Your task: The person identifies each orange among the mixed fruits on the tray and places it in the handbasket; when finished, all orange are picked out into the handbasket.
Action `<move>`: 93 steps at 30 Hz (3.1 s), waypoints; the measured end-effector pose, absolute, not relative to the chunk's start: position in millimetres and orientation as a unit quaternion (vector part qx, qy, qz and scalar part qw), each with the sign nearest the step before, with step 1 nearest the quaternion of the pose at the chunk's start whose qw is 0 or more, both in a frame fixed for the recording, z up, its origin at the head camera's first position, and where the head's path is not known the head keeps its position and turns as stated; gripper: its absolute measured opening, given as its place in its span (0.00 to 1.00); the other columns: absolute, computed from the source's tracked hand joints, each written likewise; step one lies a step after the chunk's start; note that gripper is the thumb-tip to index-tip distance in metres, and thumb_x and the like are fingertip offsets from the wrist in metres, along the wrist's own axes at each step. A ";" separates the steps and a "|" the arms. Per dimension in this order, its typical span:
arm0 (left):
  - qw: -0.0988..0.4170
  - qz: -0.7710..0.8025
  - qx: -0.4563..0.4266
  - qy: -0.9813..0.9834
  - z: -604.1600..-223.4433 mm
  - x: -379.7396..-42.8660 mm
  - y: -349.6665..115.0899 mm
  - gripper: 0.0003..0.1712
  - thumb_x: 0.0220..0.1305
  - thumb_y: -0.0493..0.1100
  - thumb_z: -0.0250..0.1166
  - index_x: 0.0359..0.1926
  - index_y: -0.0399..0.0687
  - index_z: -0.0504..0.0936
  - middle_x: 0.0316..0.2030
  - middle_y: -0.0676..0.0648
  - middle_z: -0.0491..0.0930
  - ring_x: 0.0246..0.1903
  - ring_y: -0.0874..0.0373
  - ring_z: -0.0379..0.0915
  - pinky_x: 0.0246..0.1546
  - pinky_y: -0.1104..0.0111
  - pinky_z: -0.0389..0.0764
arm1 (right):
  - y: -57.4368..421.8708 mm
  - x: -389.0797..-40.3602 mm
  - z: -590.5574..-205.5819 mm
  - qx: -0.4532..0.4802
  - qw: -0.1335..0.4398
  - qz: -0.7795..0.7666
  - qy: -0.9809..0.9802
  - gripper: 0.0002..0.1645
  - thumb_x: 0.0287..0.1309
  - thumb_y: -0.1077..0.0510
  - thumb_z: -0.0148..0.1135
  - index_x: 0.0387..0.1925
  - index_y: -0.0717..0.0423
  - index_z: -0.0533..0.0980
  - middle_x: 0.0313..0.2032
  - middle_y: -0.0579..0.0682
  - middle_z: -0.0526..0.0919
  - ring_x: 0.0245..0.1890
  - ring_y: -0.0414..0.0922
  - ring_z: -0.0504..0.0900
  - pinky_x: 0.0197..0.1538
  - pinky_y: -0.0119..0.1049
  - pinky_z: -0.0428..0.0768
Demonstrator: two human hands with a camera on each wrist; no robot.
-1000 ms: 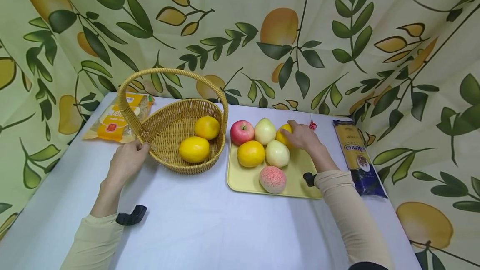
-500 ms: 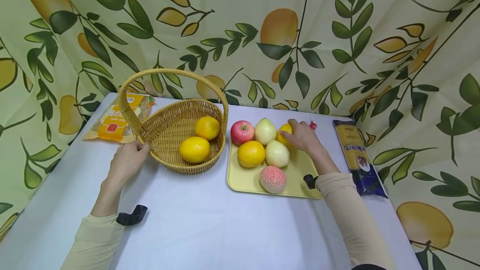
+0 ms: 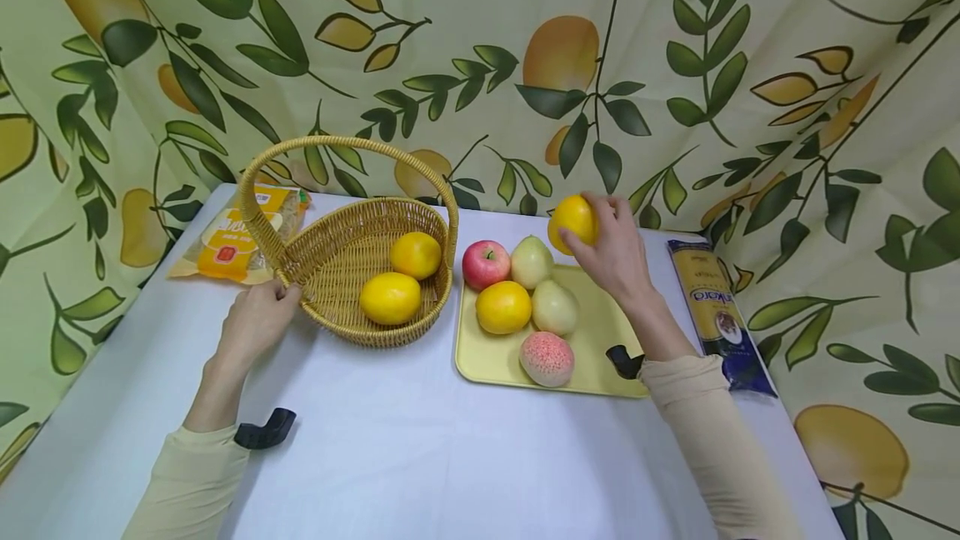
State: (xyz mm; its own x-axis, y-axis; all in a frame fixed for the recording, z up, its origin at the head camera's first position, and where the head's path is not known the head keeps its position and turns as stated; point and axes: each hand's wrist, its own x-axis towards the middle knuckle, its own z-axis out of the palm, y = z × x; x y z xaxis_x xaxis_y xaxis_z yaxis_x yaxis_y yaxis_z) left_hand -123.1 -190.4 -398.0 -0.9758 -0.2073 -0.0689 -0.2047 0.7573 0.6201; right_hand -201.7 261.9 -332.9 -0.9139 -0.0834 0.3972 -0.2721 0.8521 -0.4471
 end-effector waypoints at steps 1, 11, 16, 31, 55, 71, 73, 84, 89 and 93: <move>0.003 -0.330 0.109 -0.938 -398.1 -123.1 -190.3 0.21 0.70 0.49 0.44 0.21 0.45 0.66 0.15 0.49 0.64 0.16 0.56 0.61 0.16 0.66 0.62 | 257.0 -198.7 -328.2 0.103 0.195 0.259 -0.940 0.35 0.57 0.51 0.65 0.65 0.56 0.67 0.57 0.67 0.68 0.47 0.63 0.71 0.46 0.57 0.72; 0.003 -0.328 0.106 -0.939 -397.5 -123.9 -189.4 0.21 0.69 0.49 0.45 0.21 0.44 0.66 0.15 0.49 0.64 0.16 0.55 0.61 0.16 0.66 0.62 | 197.6 -175.0 -291.4 0.246 0.272 0.297 -0.881 0.38 0.51 0.57 0.71 0.63 0.57 0.68 0.57 0.62 0.72 0.51 0.56 0.72 0.48 0.46 0.74; 0.002 -0.322 0.106 -0.941 -396.6 -123.8 -189.8 0.21 0.69 0.49 0.44 0.21 0.44 0.66 0.16 0.48 0.64 0.17 0.55 0.61 0.17 0.66 0.62 | 157.9 -165.8 -278.5 0.334 0.279 0.305 -0.847 0.41 0.47 0.55 0.72 0.64 0.54 0.67 0.56 0.62 0.69 0.50 0.53 0.74 0.47 0.44 0.79; -0.005 -0.327 0.107 -0.939 -396.2 -122.6 -191.0 0.21 0.69 0.48 0.44 0.21 0.44 0.65 0.15 0.49 0.63 0.17 0.56 0.60 0.16 0.66 0.61 | 48.1 -175.6 -313.9 0.420 0.188 0.183 -0.869 0.36 0.53 0.43 0.67 0.63 0.47 0.71 0.56 0.56 0.74 0.53 0.50 0.74 0.52 0.42 0.76; -0.016 -0.326 0.101 -0.940 -393.9 -123.5 -192.4 0.22 0.71 0.52 0.44 0.22 0.45 0.67 0.17 0.49 0.65 0.17 0.55 0.62 0.17 0.66 0.61 | -8.6 -176.0 -354.3 0.447 0.010 0.020 -0.894 0.33 0.64 0.46 0.60 0.69 0.39 0.64 0.68 0.59 0.68 0.65 0.55 0.71 0.65 0.45 0.73; -0.019 -0.335 0.100 -0.937 -394.3 -123.4 -192.1 0.22 0.71 0.51 0.45 0.23 0.43 0.68 0.16 0.49 0.65 0.16 0.56 0.61 0.16 0.67 0.61 | -9.7 -171.6 -350.8 0.448 -0.054 -0.005 -0.892 0.31 0.67 0.49 0.55 0.70 0.41 0.63 0.71 0.60 0.63 0.69 0.56 0.68 0.68 0.46 0.70; -0.019 -0.334 0.100 -0.937 -394.1 -123.2 -192.2 0.22 0.71 0.51 0.45 0.23 0.44 0.67 0.16 0.49 0.65 0.16 0.56 0.61 0.16 0.67 0.61 | -9.3 -170.9 -350.1 0.449 -0.054 -0.004 -0.892 0.31 0.67 0.49 0.55 0.70 0.41 0.63 0.71 0.60 0.63 0.69 0.57 0.68 0.68 0.46 0.69; -0.017 -0.328 0.105 -0.939 -395.0 -124.2 -191.3 0.23 0.71 0.52 0.44 0.23 0.44 0.67 0.17 0.48 0.65 0.18 0.55 0.62 0.18 0.66 0.61 | 29.7 -164.1 -329.6 0.450 -0.014 0.066 -0.891 0.29 0.64 0.52 0.59 0.67 0.44 0.68 0.69 0.54 0.68 0.67 0.50 0.70 0.65 0.43 0.73; -0.009 -0.325 0.109 -0.939 -396.3 -124.1 -191.3 0.22 0.71 0.51 0.44 0.22 0.44 0.67 0.16 0.48 0.65 0.18 0.54 0.61 0.17 0.66 0.61 | 77.2 -160.2 -317.7 0.447 0.065 0.125 -0.883 0.23 0.62 0.56 0.59 0.60 0.49 0.75 0.61 0.53 0.76 0.59 0.49 0.77 0.52 0.41 0.81; -0.014 -0.326 0.109 -0.939 -395.9 -124.7 -191.3 0.23 0.71 0.52 0.43 0.23 0.44 0.67 0.17 0.48 0.64 0.18 0.55 0.61 0.17 0.66 0.61 | 122.9 -160.4 -315.1 0.417 0.106 0.169 -0.887 0.18 0.61 0.59 0.60 0.53 0.53 0.79 0.54 0.53 0.81 0.55 0.49 0.79 0.54 0.43 0.80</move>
